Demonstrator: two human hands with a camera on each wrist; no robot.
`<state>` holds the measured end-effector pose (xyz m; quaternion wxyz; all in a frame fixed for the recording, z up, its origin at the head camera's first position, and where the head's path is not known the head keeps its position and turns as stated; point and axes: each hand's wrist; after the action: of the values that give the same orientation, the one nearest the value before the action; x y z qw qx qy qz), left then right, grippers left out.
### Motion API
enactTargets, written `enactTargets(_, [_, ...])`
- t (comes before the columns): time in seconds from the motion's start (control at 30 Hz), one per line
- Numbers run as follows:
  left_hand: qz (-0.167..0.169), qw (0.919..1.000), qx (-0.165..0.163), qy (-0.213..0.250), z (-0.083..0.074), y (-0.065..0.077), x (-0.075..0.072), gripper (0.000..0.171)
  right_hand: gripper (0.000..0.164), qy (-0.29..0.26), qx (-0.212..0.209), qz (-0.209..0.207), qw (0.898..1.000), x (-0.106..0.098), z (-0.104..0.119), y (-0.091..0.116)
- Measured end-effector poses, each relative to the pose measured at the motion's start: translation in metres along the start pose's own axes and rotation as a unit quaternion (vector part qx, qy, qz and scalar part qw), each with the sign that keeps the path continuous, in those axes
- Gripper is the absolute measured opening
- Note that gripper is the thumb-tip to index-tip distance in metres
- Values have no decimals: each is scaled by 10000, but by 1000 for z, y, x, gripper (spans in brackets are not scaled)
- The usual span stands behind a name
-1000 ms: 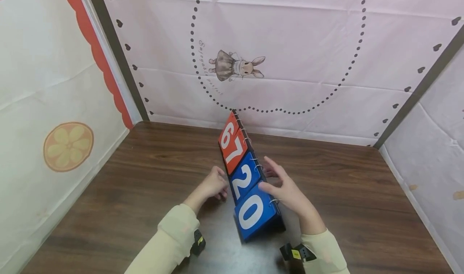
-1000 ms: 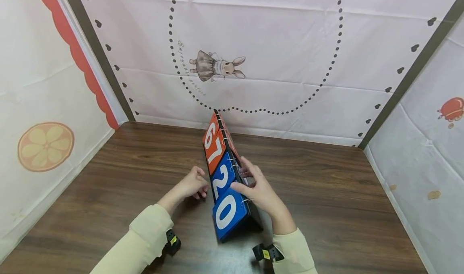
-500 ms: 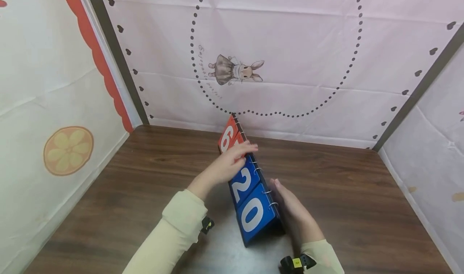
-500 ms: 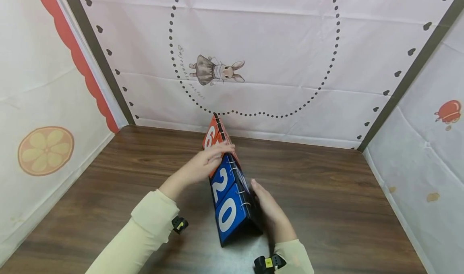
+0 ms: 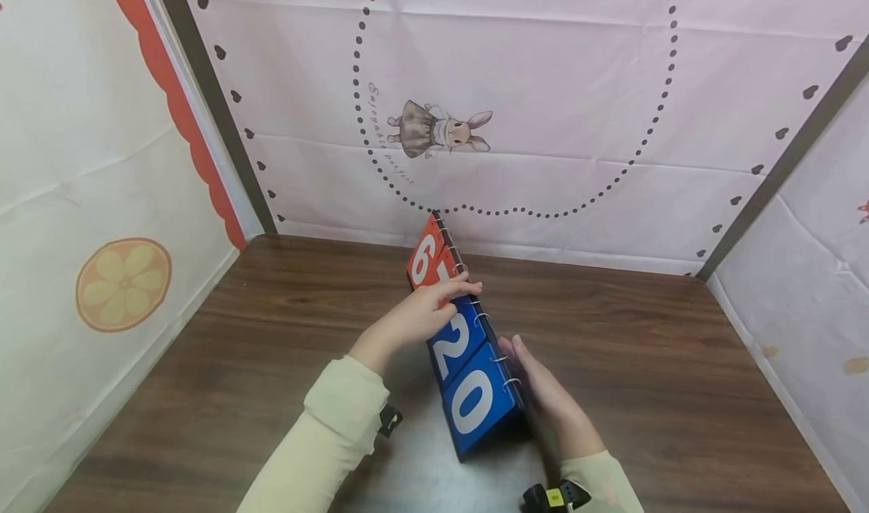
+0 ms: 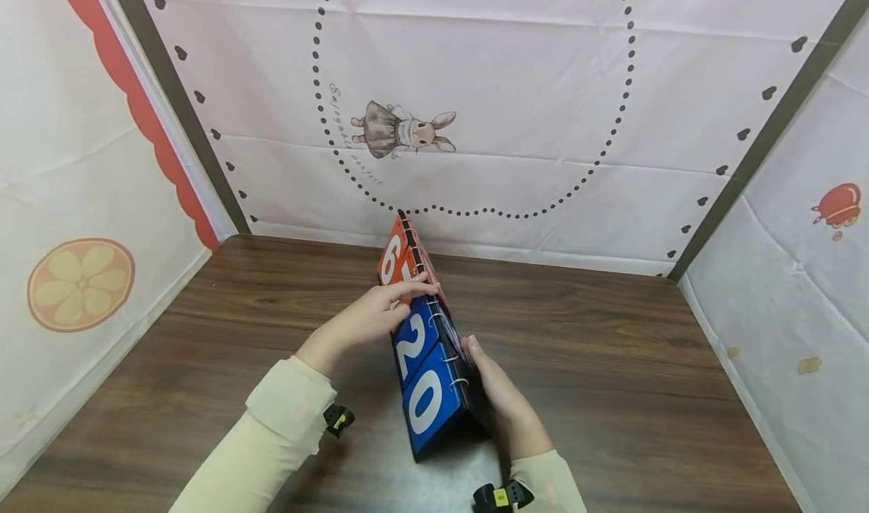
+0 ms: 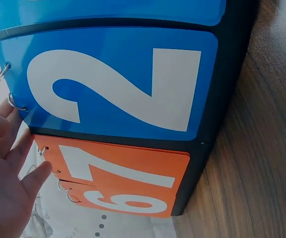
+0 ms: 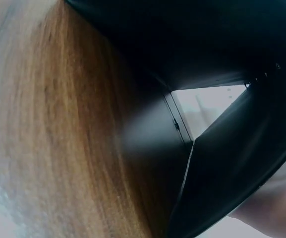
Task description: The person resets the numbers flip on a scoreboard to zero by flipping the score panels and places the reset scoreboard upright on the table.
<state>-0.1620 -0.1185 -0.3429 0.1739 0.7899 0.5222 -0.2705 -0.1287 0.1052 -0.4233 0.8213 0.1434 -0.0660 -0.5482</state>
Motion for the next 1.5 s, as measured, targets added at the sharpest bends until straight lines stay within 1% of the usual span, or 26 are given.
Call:
enactTargets(0.17, [40,9998,110,-172,0,-1,-2,40,83,20,-81,-27,10000,0,3,1])
enactTargets(0.37, [8,9992,116,-372,-2,-1,-3,40,78,16,-158,-23,9999,1,7,1])
enactTargets(0.5, [-2,9988,117,-479,-3,-1,-2,40,81,-52,-91,-68,9999,1,11,2])
enactTargets(0.6, [-38,9983,110,-566,-2,-2,-1,40,81,-248,-153,-124,9995,0,16,2])
enactTargets(0.7, [-46,9982,69,-601,-2,-2,1,40,78,-528,-357,-208,9978,-3,20,3])
enactTargets(0.87, [-68,9979,40,-640,-2,-3,1,39,74,-922,-621,-504,9925,-7,23,3])
enactTargets(1.03, [-242,9954,301,-871,-3,-3,2,31,64,-1448,-834,-700,9834,-15,23,8])
enactTargets(1.1, [-327,9932,376,-1055,-4,-3,2,26,61,-1695,-1009,-728,9777,-19,25,10])
enactTargets(1.13, [-365,9918,361,-1172,-6,-3,3,26,60,-1811,-1123,-744,9742,-21,26,11])
enactTargets(1.17, [-405,9903,308,-1290,-8,-4,4,29,59,-1928,-1235,-751,9705,-22,28,13])
enactTargets(1.2, [-434,9884,246,-1433,-11,-5,5,35,58,-2088,-1334,-746,9659,-23,30,14])
enactTargets(1.33, [-547,9771,1,-2054,-25,-9,11,73,56,-2702,-1773,-628,9443,-23,41,19])
enactTargets(1.43, [-572,9713,-2,-2310,-34,-11,16,95,56,-2951,-2002,-537,9327,-21,50,23])
enactTargets(1.5, [-543,9701,96,-2362,-39,-13,19,104,55,-3033,-2155,-511,9268,-18,54,24])
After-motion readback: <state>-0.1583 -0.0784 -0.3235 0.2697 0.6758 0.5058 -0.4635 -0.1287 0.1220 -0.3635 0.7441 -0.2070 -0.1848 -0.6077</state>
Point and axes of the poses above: each hand's wrist, its own y-axis away from the middle knuckle, its own x-axis out of the palm, z = x × y
